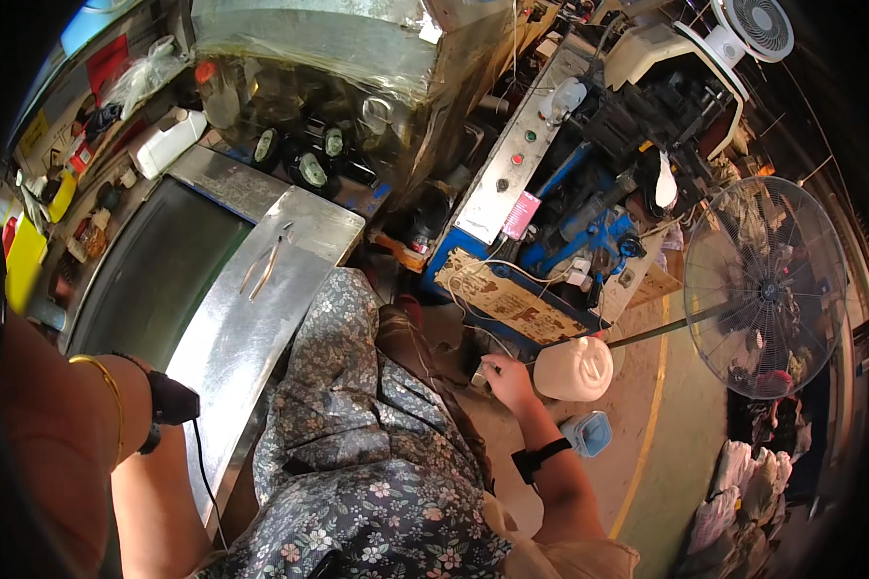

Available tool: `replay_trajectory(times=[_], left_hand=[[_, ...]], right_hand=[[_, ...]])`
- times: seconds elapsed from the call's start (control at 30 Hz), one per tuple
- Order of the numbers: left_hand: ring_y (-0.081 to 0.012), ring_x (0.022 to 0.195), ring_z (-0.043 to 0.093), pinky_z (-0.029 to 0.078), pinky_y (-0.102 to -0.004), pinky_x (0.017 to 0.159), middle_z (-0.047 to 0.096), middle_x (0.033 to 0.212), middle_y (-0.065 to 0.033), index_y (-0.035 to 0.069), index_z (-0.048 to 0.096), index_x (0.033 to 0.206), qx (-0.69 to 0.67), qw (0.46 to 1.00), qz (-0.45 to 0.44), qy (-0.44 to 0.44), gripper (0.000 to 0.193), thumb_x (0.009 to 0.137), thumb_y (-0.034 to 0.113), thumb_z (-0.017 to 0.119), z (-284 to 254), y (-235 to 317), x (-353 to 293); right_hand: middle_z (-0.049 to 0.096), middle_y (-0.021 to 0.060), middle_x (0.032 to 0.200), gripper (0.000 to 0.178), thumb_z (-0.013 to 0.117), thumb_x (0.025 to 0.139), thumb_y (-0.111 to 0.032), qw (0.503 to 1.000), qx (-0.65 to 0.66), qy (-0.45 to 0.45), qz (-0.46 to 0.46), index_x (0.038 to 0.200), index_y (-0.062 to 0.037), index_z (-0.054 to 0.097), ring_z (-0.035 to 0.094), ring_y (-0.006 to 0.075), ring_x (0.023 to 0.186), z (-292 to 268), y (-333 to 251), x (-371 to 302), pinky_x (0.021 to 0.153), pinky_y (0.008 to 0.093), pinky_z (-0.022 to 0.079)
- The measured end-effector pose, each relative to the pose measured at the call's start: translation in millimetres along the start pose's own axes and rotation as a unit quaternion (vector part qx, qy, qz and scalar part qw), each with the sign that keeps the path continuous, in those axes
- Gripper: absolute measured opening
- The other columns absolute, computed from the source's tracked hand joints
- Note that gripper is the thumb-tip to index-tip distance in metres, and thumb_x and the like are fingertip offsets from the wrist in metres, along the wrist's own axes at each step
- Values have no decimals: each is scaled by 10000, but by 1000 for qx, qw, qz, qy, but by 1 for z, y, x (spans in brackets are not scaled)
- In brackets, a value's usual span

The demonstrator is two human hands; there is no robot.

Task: Assembling shoe components by positioning and applying pressure to shoes in an industrial machine.

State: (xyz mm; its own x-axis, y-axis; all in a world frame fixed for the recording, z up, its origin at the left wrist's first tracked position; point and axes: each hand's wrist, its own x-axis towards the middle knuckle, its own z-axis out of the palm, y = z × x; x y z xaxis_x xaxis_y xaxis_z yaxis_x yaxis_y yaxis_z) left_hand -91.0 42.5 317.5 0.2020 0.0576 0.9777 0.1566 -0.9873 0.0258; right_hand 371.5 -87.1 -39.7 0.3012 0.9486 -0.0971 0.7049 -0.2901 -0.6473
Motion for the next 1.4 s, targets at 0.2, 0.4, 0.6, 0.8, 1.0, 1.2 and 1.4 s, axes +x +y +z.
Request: replay_trajectory(times=[0.2, 0.4, 0.6, 0.8, 1.0, 1.2, 1.4], left_hand=[[-431, 1355, 395, 262, -530, 1152, 418, 1449, -271, -64, 345, 1443, 20, 1000, 11, -9, 673, 888, 230, 589, 11, 4, 1], [-432, 1362, 384, 257, -522, 1156, 398, 1461, -276, -75, 318, 1449, 29, 999, 15, -27, 671, 915, 229, 587, 18, 7, 5], [-432, 1369, 374, 251, -515, 1160, 378, 1474, -281, -86, 290, 1456, 66, 997, -19, 23, 670, 941, 228, 584, 39, 0, -9], [-403, 1305, 466, 346, -439, 1103, 480, 1387, -284, -118, 398, 1386, 70, 946, -253, -190, 619, 823, 22, 615, 84, 2, -80], [-269, 1163, 602, 469, -388, 1003, 628, 1278, -163, 17, 572, 1315, 121, 758, -515, -381, 368, 966, 128, 607, 79, 44, -131], [-259, 1214, 567, 453, -381, 1029, 591, 1307, -180, 15, 493, 1383, -104, 726, -646, -210, 433, 972, 108, 594, 100, 43, -175], [-255, 1141, 615, 501, -366, 954, 643, 1231, -171, 4, 562, 1308, -72, 734, -569, -364, 374, 987, 195, 585, 98, 44, -169]], right_hand=[[705, 187, 976, 219, 657, 876, -150, 999, -12, -1, -34, 1054, -35, 712, 679, 304, 864, -18, -1, 25, 769, 364, 521], [696, 206, 1048, 275, 673, 851, -131, 992, -67, 65, -85, 1102, -20, 686, 678, 338, 954, -76, -36, 81, 808, 387, 524], [683, 140, 1009, 196, 652, 819, -140, 858, -259, 350, -271, 992, -53, 683, 644, 344, 962, -265, -100, 173, 843, 407, 520], [257, 214, 1547, 921, 670, 752, -590, 881, -295, 288, 231, 1496, -161, 336, 412, 428, 1336, -396, -89, 238, 1084, 482, 382], [375, 282, 1457, 945, 712, 727, -476, 897, -264, 219, 279, 1498, -132, 286, 446, 443, 1313, -409, -84, 263, 1069, 471, 407], [370, 222, 1477, 895, 715, 726, -423, 896, -210, 265, 288, 1513, -240, 327, 458, 414, 1306, -405, -89, 254, 1052, 466, 427], [381, 215, 1415, 753, 645, 776, -418, 882, -222, 324, 262, 1470, -237, 416, 477, 438, 1248, -365, -89, 228, 1031, 468, 438]])
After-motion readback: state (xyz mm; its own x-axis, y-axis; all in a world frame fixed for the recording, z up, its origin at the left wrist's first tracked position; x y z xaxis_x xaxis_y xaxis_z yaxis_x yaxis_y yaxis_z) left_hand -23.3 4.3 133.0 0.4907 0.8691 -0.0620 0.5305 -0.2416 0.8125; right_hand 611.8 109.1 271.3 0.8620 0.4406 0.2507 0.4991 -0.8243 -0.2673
